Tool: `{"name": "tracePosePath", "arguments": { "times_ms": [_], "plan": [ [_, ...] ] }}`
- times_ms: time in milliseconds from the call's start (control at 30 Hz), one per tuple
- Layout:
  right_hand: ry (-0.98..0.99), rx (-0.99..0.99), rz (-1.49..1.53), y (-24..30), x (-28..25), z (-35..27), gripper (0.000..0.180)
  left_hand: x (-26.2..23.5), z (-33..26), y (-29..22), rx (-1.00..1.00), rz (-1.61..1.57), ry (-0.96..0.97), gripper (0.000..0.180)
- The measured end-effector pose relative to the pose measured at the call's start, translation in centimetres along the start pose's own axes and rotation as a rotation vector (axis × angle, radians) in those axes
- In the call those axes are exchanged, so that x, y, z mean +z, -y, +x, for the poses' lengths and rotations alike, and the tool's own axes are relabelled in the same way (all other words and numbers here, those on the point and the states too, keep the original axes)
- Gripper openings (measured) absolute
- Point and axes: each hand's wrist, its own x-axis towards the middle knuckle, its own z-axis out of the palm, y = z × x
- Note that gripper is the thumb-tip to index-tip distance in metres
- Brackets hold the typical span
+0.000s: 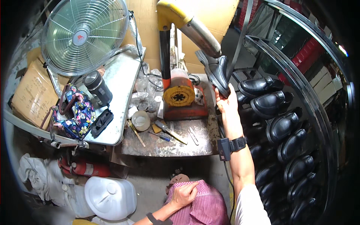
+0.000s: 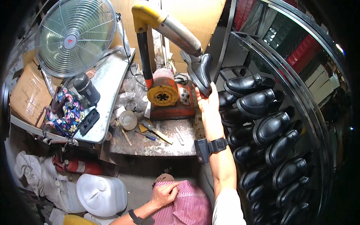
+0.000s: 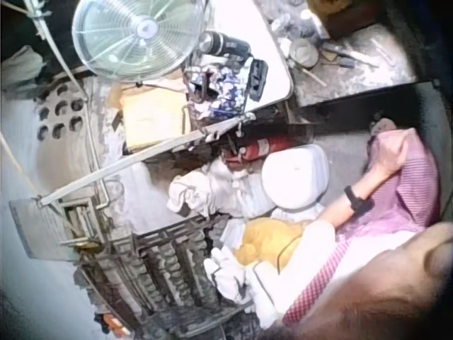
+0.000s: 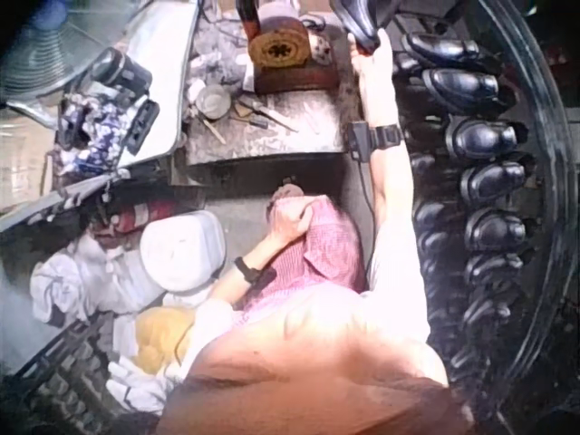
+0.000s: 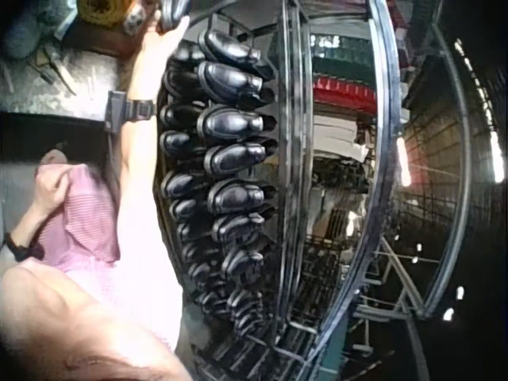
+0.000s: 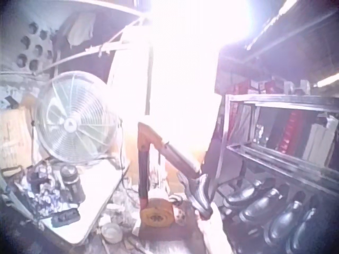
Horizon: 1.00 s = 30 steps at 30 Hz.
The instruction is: Inspecting and cleaning finished black shoes on a factory production rack.
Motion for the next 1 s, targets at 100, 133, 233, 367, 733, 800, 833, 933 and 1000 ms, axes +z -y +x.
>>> {"name": "tracePosePath", "arguments": {
  "times_ms": [100,133,233,367,733,800,833,933,1000],
  "plan": [
    [0.003,0.020,0.077,0.3,1.1,0.3,0.037,0.2,-0.3,0.0,-0.004,-0.002,0.001,0.017],
    [0.015,0.014,0.078,0.5,1.3,0.2,0.037,0.2,-0.3,-0.1,-0.013,-0.004,0.007,0.017],
    [0.039,0.035,0.054,1.0,-0.2,-1.2,0.038,0.6,-0.4,-0.1,-0.017,0.001,0.029,0.016],
    [-0.011,0.151,0.042,2.4,-4.5,-7.7,0.039,0.8,-0.8,-0.7,-0.020,0.006,0.028,0.015],
    [-0.008,0.075,-0.407,7.1,-16.5,-31.8,0.065,0.2,-1.4,-0.4,-0.543,-0.852,0.150,0.046],
    [0.073,0.084,-0.575,9.5,-17.6,-36.3,0.074,-1.7,1.9,-3.8,-0.736,-1.430,-0.055,0.051],
    [0.026,0.128,-0.667,10.4,-17.7,-38.5,0.079,-1.7,2.2,-3.8,-0.657,-1.471,0.007,0.053],
    [-0.030,0.067,-0.998,11.4,-17.8,-44.0,0.086,-0.7,1.6,-5.5,-0.552,-1.286,0.270,0.045],
    [-0.090,0.040,-1.003,11.6,-17.8,-46.9,0.084,0.8,0.2,-6.0,-0.607,-1.254,0.337,0.040]
  ]
}}
